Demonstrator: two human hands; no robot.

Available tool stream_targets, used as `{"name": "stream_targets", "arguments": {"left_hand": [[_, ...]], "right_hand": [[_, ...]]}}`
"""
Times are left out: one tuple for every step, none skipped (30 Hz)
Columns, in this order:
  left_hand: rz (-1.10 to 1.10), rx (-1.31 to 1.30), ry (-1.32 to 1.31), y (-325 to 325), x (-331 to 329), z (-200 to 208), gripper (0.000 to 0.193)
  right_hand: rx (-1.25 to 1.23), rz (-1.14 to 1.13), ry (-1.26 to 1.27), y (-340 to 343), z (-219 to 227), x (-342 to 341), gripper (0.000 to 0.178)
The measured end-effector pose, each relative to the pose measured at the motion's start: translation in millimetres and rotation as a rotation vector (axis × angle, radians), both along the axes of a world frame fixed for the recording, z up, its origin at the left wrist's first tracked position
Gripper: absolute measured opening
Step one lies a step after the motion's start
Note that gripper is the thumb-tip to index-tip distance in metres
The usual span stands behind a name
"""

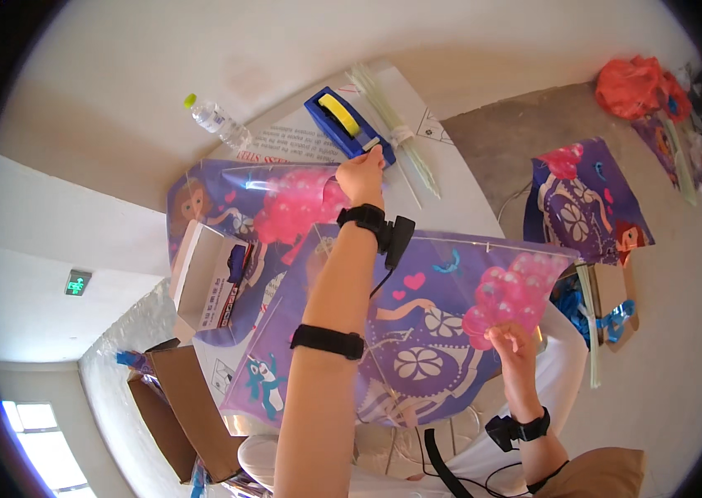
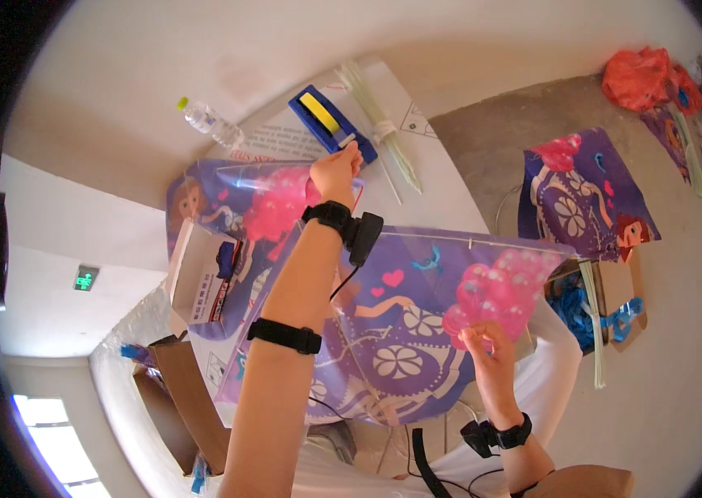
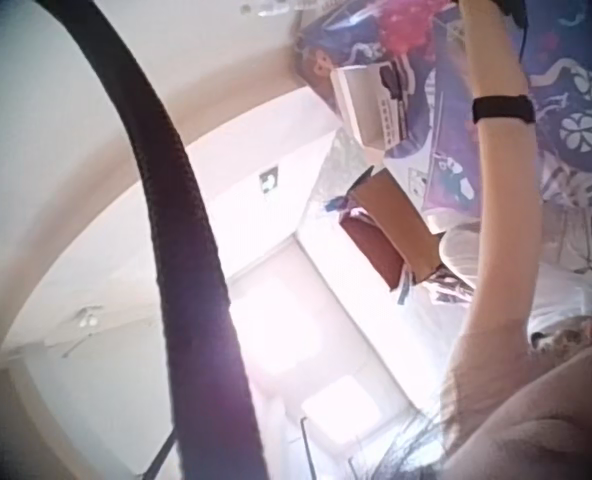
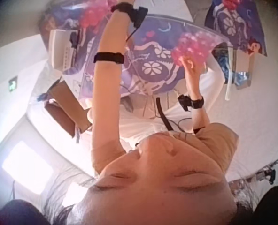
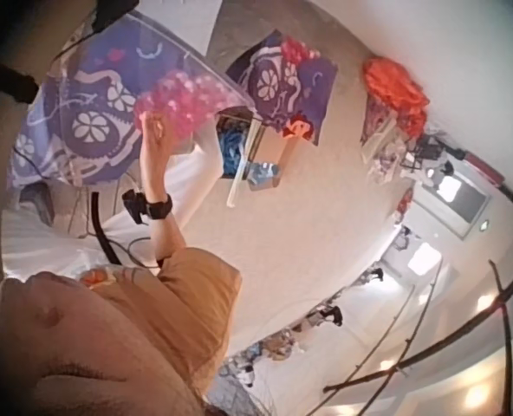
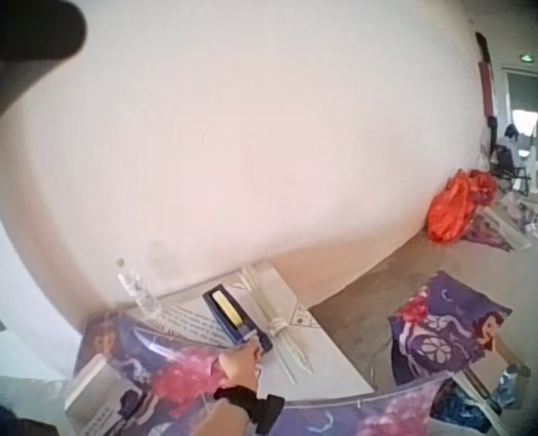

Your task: Assembling a plastic kite by inserting supporting rods and securing parts with tape.

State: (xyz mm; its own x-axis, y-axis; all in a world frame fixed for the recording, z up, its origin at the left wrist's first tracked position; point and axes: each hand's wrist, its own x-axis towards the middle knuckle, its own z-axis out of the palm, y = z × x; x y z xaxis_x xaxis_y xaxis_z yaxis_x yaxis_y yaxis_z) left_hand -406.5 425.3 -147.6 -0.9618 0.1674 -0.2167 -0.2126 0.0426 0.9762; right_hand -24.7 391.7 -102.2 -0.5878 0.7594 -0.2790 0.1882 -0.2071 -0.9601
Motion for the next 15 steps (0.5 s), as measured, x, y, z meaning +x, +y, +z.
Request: {"name": "stream_targets", "arguments": {"left_hand": [[-0.001, 0.005, -0.007, 3.6, 4.7, -1.5, 0.026], [-0.002, -0.119, 0.083, 6.7, 10.4, -2.7, 0.025], [-0.001, -0.242, 0.176, 9.2, 16.3, -1.2, 0.025], [0.0, -0.235, 0.174, 11.6, 22.4, 0.8, 0.025], [-0.008, -0.382, 0.294, 13.3, 28.4, 3.4, 0.024], [-0.008, -0.534, 0.42, 10.2, 27.4, 4.7, 0.024], [-0.051, -0.543, 0.382, 2.0, 24.2, 5.6, 0.024], [-0.031, -0.548, 0.39, -6.9, 16.2, 10.4, 0.024], [-0.035, -0.306, 0.322, -20.0, 4.3, 17.1, 0.022], [-0.044, -0.061, 0.25, -34.1, -1.0, 24.2, 0.02], [-0.17, 0.149, 0.053, -26.2, 34.5, 62.1, 0.016], [-0.167, 0.289, 0.082, -50.7, 45.5, 101.9, 0.013], [-0.159, 0.427, 0.117, -80.5, 52.6, 134.1, 0.012], [-0.245, 0.481, 0.277, -114.6, 59.0, 157.8, 0.013], [-0.313, 0.328, 0.566, -146.8, 70.7, 181.3, 0.014]], "right_hand": [[0.009, -0.004, -0.01, 1.4, 1.5, 0.3, 0.018], [0.015, -0.005, -0.016, 2.6, 2.3, 1.9, 0.018], [0.035, -0.014, -0.022, 3.7, 3.6, 3.5, 0.017], [0.056, -0.023, -0.028, 4.8, 5.2, 5.5, 0.016], [0.063, -0.021, -0.029, 5.8, 8.0, 8.2, 0.016], [0.088, 0.008, -0.045, 5.6, 12.2, 8.7, 0.015], [0.113, 0.039, -0.058, 4.7, 16.1, 8.9, 0.014], [0.113, 0.055, -0.044, 3.2, 19.2, 8.8, 0.014], [0.17, 0.087, -0.023, 0.7, 22.8, 9.4, 0.014], [0.229, 0.115, -0.01, -0.3, 26.5, 13.2, 0.013], [0.251, 0.088, -0.061, 15.9, 29.5, 27.7, 0.013], [0.254, 0.102, -0.022, 21.5, 43.3, 27.5, 0.012], [0.254, 0.121, 0.02, 26.1, 55.8, 26.5, 0.011], [0.257, 0.134, 0.02, 34.4, 66.3, 31.2, 0.011], [0.264, 0.215, 0.021, 43.9, 72.7, 37.0, 0.009]]}}
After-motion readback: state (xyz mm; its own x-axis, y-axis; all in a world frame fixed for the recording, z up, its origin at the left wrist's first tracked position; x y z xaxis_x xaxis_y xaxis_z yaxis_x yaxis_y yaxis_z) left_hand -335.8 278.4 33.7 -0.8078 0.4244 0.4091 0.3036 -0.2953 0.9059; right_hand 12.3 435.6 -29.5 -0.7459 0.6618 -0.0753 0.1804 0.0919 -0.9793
